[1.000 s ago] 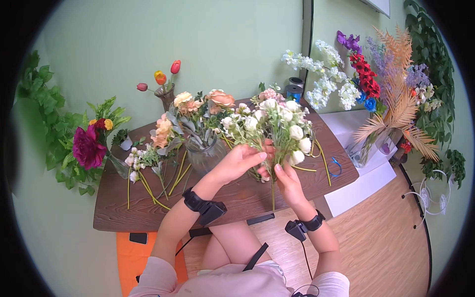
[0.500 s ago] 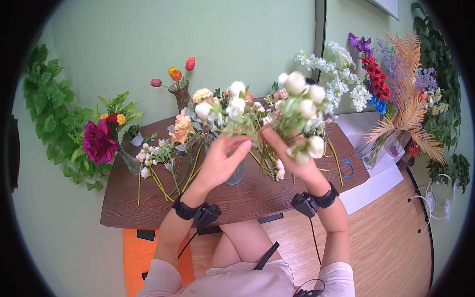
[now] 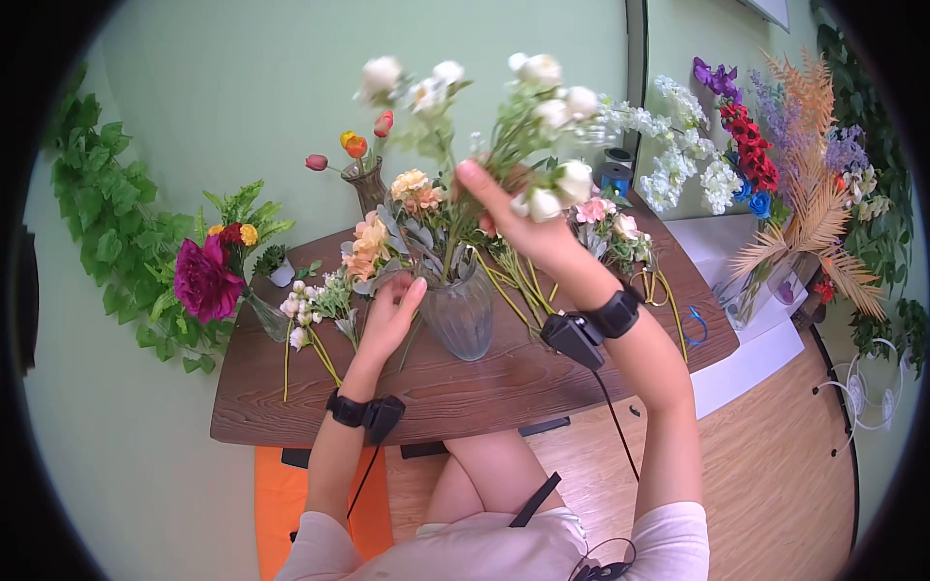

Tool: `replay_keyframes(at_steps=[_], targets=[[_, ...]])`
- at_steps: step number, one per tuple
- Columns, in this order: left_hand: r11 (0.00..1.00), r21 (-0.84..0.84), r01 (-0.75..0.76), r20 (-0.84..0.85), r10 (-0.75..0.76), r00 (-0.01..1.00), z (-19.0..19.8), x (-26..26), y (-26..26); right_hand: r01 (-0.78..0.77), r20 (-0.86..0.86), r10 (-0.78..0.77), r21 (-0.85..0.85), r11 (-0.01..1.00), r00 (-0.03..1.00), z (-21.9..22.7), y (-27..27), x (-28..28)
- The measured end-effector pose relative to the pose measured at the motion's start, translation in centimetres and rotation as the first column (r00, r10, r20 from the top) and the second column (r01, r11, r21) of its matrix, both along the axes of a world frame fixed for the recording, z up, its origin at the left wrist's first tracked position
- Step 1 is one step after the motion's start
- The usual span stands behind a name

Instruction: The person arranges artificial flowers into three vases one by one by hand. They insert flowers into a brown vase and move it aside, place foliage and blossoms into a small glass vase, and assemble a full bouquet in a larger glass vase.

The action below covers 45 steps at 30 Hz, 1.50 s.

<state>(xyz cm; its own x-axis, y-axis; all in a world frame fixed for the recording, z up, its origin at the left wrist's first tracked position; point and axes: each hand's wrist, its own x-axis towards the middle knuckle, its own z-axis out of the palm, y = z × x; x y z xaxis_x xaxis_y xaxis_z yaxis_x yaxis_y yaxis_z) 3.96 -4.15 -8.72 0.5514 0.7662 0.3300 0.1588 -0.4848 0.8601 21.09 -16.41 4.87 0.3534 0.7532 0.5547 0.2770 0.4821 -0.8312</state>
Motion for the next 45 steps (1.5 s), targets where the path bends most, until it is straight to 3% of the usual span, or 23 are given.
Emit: replay_keyframes(at_steps=[4, 6, 7, 9, 10, 13, 17, 19, 21, 23, 25, 26, 27, 29, 30, 31, 33, 35, 37, 39, 41, 43, 45], targets=[[0.988, -0.098, 0.116, 0.135, -0.102, 0.986, 0.0, 2.2, 1.1, -0.074, 0.064, 0.086, -0.166, 0.983, 0.994, -1.7, 1.3, 0.1], [0.863, -0.305, 0.402, 0.377, -0.278, 0.883, 2.1, 2.8, 0.4, -0.085, 0.078, 0.095, -0.127, 0.988, 0.992, -3.2, 2.1, 0.3], [0.863, -0.306, 0.402, 0.377, -0.278, 0.883, 2.1, 3.1, 0.9, -0.094, 0.094, 0.102, -0.085, 0.992, 0.99, -3.5, 2.3, 0.2], [0.77, -0.491, 0.407, 0.403, -0.213, 0.89, 1.8, 3.7, 2.2, -0.117, 0.057, 0.125, -0.128, 0.985, 0.991, -3.8, 2.0, 0.1], [0.765, -0.519, 0.382, 0.34, -0.226, 0.913, 1.8, 3.7, 2.8, -0.138, 0.08, 0.154, -0.177, 0.974, 0.985, -4.0, 2.1, 0.2], [0.84, -0.385, 0.382, 0.338, -0.256, 0.906, 2.0, 4.3, 3.6, -0.197, 0.085, 0.226, -0.262, 0.945, 0.97, -4.2, 1.7, 0.0], [0.866, -0.398, 0.302, 0.334, -0.17, 0.927, 2.1, 5.0, 4.1, -0.284, 0.088, 0.322, -0.296, 0.912, 0.943, -5.1, 2.2, 0.1], [0.878, -0.394, 0.273, 0.329, -0.143, 0.933, 1.2, 5.0, 4.8, -0.247, -0.037, 0.247, -0.001, 0.969, 0.968, -5.9, 2.4, -0.3], [0.848, -0.405, 0.342, 0.45, -0.14, 0.882, -0.1, 5.0, 5.7, -0.299, -0.029, 0.298, -0.043, 0.953, 0.954, -5.9, 2.3, -0.2], [0.834, -0.394, 0.386, 0.55, -0.123, 0.826, 0.7, 4.4, 4.3, -0.15, 0.117, 0.166, -0.132, 0.98, 0.979, -6.1, 2.2, -0.2], [0.806, -0.151, 0.573, 0.701, -0.321, 0.637, 0.7, 4.0, 4.5, -0.139, 0.079, 0.153, -0.16, 0.977, 0.985, -7.3, 2.4, -0.2], [0.695, -0.198, 0.692, 0.798, -0.295, 0.525, 1.6, 3.5, 4.4, -0.061, 0.103, 0.072, -0.107, 0.992, 0.992, -8.0, 2.7, -0.2], [0.833, -0.075, 0.548, 0.738, -0.323, 0.592, 2.1, 3.6, 3.7, 0.018, 0.122, -0.012, -0.052, 0.998, 0.992, -8.5, 3.0, -0.2], [0.347, 0.01, 0.938, 0.894, -0.422, 0.147, -3.6, 4.3, 9.3, 0.039, 0.142, -0.043, 0.029, 0.999, 0.989, -9.0, 3.4, -0.5], [0.347, 0.01, 0.938, 0.894, -0.422, 0.147, -3.4, 4.1, 9.1, 0.06, 0.158, -0.077, 0.113, 0.992, 0.984, -9.2, 3.6, -0.5], [0.411, -0.05, 0.91, 0.896, -0.384, 0.223, -2.5, 3.7, 8.3, 0.061, 0.158, -0.079, 0.114, 0.992, 0.984, -9.4, 3.6, -0.4], [0.528, -0.169, 0.832, 0.885, -0.29, 0.364, -0.4, 2.9, 6.1, 0.205, 0.329, -0.193, -0.001, 0.979, 0.924, -9.7, 3.6, 0.0], [0.626, -0.284, 0.726, 0.853, -0.18, 0.489, 0.8, 2.2, 4.9, 0.191, 0.284, -0.177, -0.021, 0.981, 0.942, -10.5, 3.9, 0.1], [0.658, -0.291, 0.695, 0.837, -0.178, 0.518, -1.7, 1.8, 7.0, 0.158, 0.063, -0.159, 0.019, 0.987, 0.985, -11.2, 4.3, 0.0], [0.781, -0.235, 0.578, 0.598, -0.353, 0.719, -2.3, 1.3, 6.9, 0.137, 0.024, -0.137, 0.025, 0.99, 0.99, -11.6, 4.4, -0.1], [0.871, -0.12, 0.477, 0.275, -0.433, 0.859, -3.0, 0.6, 6.4, 0.116, -0.02, -0.115, 0.032, 0.993, 0.993, -11.8, 4.4, -0.2], [0.914, 0.037, 0.403, -0.079, -0.4, 0.913, -3.6, -0.2, 6.0, 0.146, -0.015, -0.147, -0.057, 0.988, 0.989, -11.9, 4.4, -0.4], [0.906, 0.215, 0.366, -0.406, -0.258, 0.877, -3.9, -0.8, 5.8, 0.122, -0.025, -0.125, -0.079, 0.989, 0.992, -11.9, 4.2, -0.3]])
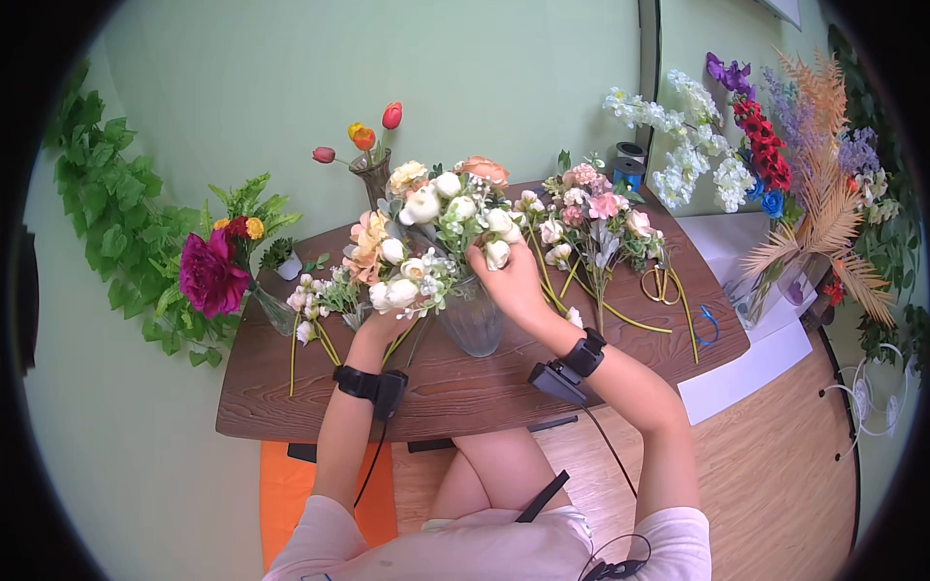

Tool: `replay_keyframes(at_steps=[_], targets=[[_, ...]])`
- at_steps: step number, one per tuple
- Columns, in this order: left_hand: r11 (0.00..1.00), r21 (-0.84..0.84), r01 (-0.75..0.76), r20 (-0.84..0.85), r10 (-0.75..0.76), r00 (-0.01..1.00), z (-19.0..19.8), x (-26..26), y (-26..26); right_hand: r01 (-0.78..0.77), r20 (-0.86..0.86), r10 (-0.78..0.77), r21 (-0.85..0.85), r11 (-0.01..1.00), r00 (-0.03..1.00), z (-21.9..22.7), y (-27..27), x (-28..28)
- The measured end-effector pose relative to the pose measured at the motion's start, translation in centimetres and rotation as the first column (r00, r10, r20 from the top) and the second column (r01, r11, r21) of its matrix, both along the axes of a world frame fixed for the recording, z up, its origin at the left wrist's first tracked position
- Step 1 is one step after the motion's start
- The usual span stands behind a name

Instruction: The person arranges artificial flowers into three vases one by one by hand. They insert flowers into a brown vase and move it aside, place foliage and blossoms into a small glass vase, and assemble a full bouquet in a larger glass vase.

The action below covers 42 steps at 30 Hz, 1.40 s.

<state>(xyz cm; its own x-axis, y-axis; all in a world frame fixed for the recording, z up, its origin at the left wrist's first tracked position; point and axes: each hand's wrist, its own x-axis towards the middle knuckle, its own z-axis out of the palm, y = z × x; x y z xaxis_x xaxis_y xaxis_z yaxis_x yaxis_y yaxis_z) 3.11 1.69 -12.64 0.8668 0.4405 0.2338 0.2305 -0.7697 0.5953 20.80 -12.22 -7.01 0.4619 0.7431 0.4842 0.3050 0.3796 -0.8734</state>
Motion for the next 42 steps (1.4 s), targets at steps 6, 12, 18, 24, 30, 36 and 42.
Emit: replay_keyframes(at_steps=[6, 12, 18, 24, 30, 36, 42], targets=[[0.829, -0.542, -0.142, -0.042, 0.142, 0.989, 2.8, -3.3, -1.7, -0.13, -0.122, 0.135, 0.053, 0.99, 0.983, -0.3, -1.5, -0.1], [0.711, 0.128, -0.691, -0.088, 0.703, 0.706, -4.9, -8.8, 4.7, -0.031, -0.212, 0.031, 0.005, 1.0, 0.977, -2.2, -4.7, 0.2], [0.685, 0.051, -0.727, -0.44, 0.669, 0.599, -4.9, -10.3, 6.3, -0.044, -0.305, 0.017, -0.081, 0.996, 0.952, -4.4, -8.2, -0.5], [0.602, -0.422, -0.678, 0.085, 0.771, 0.631, -5.4, -9.8, 6.0, -0.073, -0.325, 0.032, -0.114, 0.991, 0.945, -5.1, -10.1, -1.7], [0.751, -0.219, -0.624, 0.447, 0.645, 0.62, -3.5, -9.7, 6.2, -0.111, -0.346, 0.063, -0.12, 0.987, 0.936, -5.7, -10.4, -2.5], [0.686, 0.059, -0.726, 0.73, 0.466, 0.5, 0.8, -9.7, 3.8, -0.177, -0.319, 0.134, -0.11, 0.978, 0.938, -6.2, -10.9, -3.5], [0.708, 0.044, -0.705, 0.779, 0.418, 0.467, 3.3, -10.1, 0.5, -0.263, -0.317, 0.215, -0.115, 0.958, 0.924, -5.5, -11.1, -5.1]])
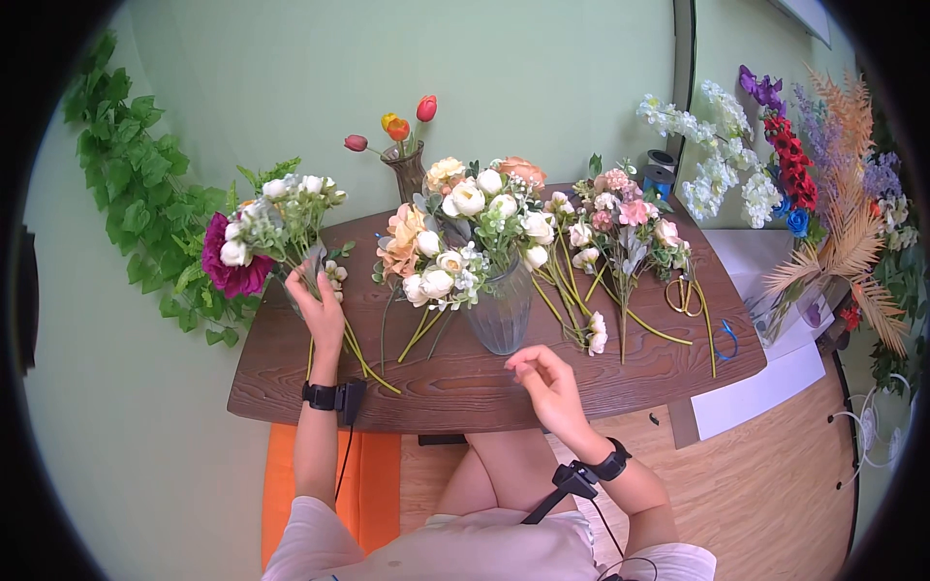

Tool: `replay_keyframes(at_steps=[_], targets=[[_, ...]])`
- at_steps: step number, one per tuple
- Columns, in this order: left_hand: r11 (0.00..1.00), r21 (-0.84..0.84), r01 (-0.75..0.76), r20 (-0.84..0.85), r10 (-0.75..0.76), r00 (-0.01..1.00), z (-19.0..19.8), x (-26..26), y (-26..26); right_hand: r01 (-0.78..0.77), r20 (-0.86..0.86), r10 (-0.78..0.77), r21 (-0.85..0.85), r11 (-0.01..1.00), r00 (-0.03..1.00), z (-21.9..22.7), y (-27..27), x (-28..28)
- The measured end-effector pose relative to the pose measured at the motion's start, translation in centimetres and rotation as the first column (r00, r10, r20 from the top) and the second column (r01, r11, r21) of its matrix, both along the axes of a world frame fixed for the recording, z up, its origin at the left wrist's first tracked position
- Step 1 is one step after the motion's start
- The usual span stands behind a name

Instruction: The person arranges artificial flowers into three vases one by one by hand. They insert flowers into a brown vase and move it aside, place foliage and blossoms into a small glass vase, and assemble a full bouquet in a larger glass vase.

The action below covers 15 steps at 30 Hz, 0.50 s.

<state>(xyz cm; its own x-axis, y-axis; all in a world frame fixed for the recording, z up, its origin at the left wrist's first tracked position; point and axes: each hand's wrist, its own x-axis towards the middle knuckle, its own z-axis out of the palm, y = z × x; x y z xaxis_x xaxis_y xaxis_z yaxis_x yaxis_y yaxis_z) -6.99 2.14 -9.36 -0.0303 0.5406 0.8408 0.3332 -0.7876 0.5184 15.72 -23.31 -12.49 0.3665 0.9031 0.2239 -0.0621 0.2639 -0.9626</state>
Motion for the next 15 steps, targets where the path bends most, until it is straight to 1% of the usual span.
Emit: replay_keyframes(at_steps=[2, 3, 4, 5, 6, 7, 8, 9, 10, 12, 13, 14, 15], targets=[[1.0, -0.005, 0.029, 0.032, -0.029, 0.999, 0.8, 0.1, -2.0, -0.11, -0.025, 0.11, 0.0, 0.994, 0.994, 0.6, -0.1, -0.6], [0.997, -0.007, 0.08, 0.083, -0.079, 0.993, 1.1, 0.1, -3.0, -0.15, 0.003, 0.15, 0.004, 0.989, 0.989, 0.7, -0.2, -0.8], [0.991, -0.007, 0.131, 0.133, -0.129, 0.983, 1.4, 0.1, -4.1, -0.146, 0.002, 0.146, 0.004, 0.989, 0.989, 1.1, -0.3, -1.1], [0.991, -0.048, 0.125, 0.171, -0.115, 0.979, 1.7, 0.2, -5.3, -0.196, 0.046, 0.196, 0.003, 0.981, 0.98, 1.7, -0.4, -1.5], [0.99, -0.05, 0.131, 0.169, -0.121, 0.978, 2.0, 0.0, -6.1, -0.245, 0.089, 0.244, -0.002, 0.97, 0.966, 2.1, -0.5, -1.9], [0.978, -0.042, 0.206, 0.204, -0.193, 0.96, 2.2, -0.2, -6.9, -0.278, 0.103, 0.275, 0.021, 0.96, 0.956, 2.4, -0.5, -2.2], [0.959, -0.032, 0.28, 0.239, -0.265, 0.934, 2.6, -0.3, -7.6, -0.271, 0.1, 0.268, 0.019, 0.962, 0.958, 3.0, -0.4, -2.5], [0.97, 0.026, 0.241, 0.227, -0.241, 0.944, 3.2, 0.0, -8.4, -0.289, 0.158, 0.279, 0.045, 0.956, 0.947, 3.8, -0.4, -2.7], [0.969, 0.023, 0.248, 0.227, -0.246, 0.942, 4.1, 0.2, -9.4, -0.309, 0.217, 0.289, 0.069, 0.948, 0.933, 4.7, -0.4, -2.9], [0.943, 0.042, 0.33, 0.181, -0.332, 0.926, 6.0, 0.5, -11.3, -0.322, 0.241, 0.292, 0.096, 0.942, 0.925, 6.8, -0.4, -2.8], [0.925, 0.033, 0.379, 0.142, -0.38, 0.914, 6.8, 0.6, -12.3, -0.297, 0.285, 0.243, 0.162, 0.941, 0.927, 8.3, -0.5, -2.8], [0.924, 0.031, 0.382, 0.143, -0.382, 0.913, 7.4, 1.2, -13.2, -0.275, 0.326, 0.193, 0.229, 0.934, 0.926, 9.6, -0.6, -2.8], [0.887, 0.024, 0.461, 0.102, -0.461, 0.882, 7.9, 2.0, -14.2, -0.252, 0.3, 0.172, 0.252, 0.934, 0.938, 10.8, -0.6, -2.6]])
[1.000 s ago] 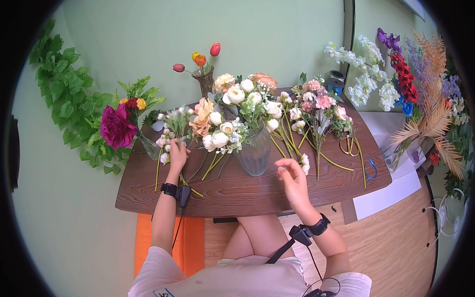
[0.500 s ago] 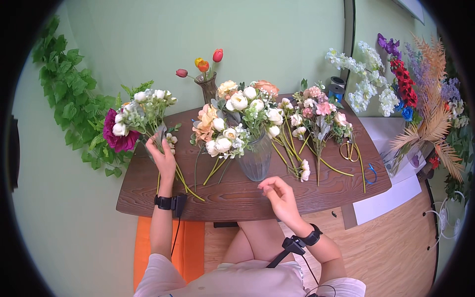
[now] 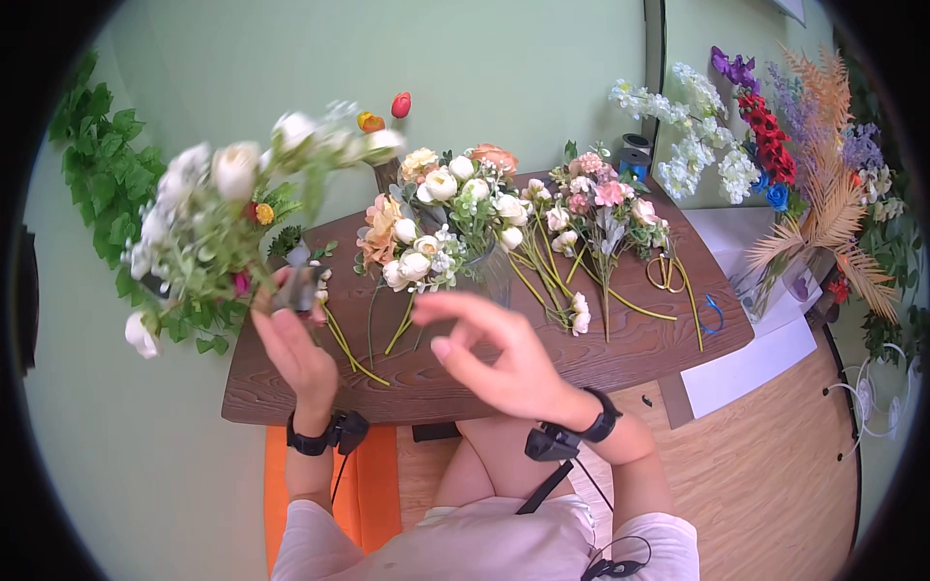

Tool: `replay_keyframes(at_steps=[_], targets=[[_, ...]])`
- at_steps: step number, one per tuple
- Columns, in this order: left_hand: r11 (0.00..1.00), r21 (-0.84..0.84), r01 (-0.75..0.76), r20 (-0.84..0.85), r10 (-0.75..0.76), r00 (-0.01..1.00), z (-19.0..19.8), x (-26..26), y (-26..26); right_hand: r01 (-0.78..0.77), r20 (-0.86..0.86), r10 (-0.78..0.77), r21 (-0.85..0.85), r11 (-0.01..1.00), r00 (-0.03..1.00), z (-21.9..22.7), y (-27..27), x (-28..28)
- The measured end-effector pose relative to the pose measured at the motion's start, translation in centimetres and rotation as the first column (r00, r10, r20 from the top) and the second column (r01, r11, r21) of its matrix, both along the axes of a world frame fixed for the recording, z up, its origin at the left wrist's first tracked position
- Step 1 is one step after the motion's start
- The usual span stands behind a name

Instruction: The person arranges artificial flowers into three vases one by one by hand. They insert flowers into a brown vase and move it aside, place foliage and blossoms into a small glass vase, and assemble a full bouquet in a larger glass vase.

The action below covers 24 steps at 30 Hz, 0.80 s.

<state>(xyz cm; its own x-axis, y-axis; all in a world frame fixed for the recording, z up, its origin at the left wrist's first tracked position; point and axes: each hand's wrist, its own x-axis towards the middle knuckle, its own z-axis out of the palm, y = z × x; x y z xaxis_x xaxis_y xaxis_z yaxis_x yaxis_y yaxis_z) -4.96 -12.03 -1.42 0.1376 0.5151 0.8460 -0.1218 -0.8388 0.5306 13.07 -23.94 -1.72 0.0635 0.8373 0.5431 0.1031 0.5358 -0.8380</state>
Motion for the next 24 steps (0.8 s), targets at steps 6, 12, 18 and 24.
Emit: replay_keyframes(at_steps=[6, 12, 18, 24], targets=[[0.971, 0.115, 0.211, -0.333, -0.163, 0.929, 0.7, 6.0, -3.8, 0.05, -0.193, -0.036, 0.068, 0.996, 0.981, 2.7, -0.5, 1.8], [0.92, 0.173, 0.353, -0.315, -0.288, 0.904, -1.5, 11.3, -6.3, 0.342, -0.118, -0.353, -0.099, 0.934, 0.928, 1.1, -3.8, 5.0], [0.888, 0.105, 0.447, -0.381, -0.38, 0.843, -2.3, 13.1, -6.9, 0.48, -0.161, -0.483, -0.06, 0.875, 0.861, 0.9, -4.1, 6.2], [0.955, -0.035, 0.294, -0.32, -0.29, 0.902, -4.6, 9.0, -3.5, 0.645, -0.246, -0.621, 0.023, 0.764, 0.744, 0.5, -3.8, 9.9]])
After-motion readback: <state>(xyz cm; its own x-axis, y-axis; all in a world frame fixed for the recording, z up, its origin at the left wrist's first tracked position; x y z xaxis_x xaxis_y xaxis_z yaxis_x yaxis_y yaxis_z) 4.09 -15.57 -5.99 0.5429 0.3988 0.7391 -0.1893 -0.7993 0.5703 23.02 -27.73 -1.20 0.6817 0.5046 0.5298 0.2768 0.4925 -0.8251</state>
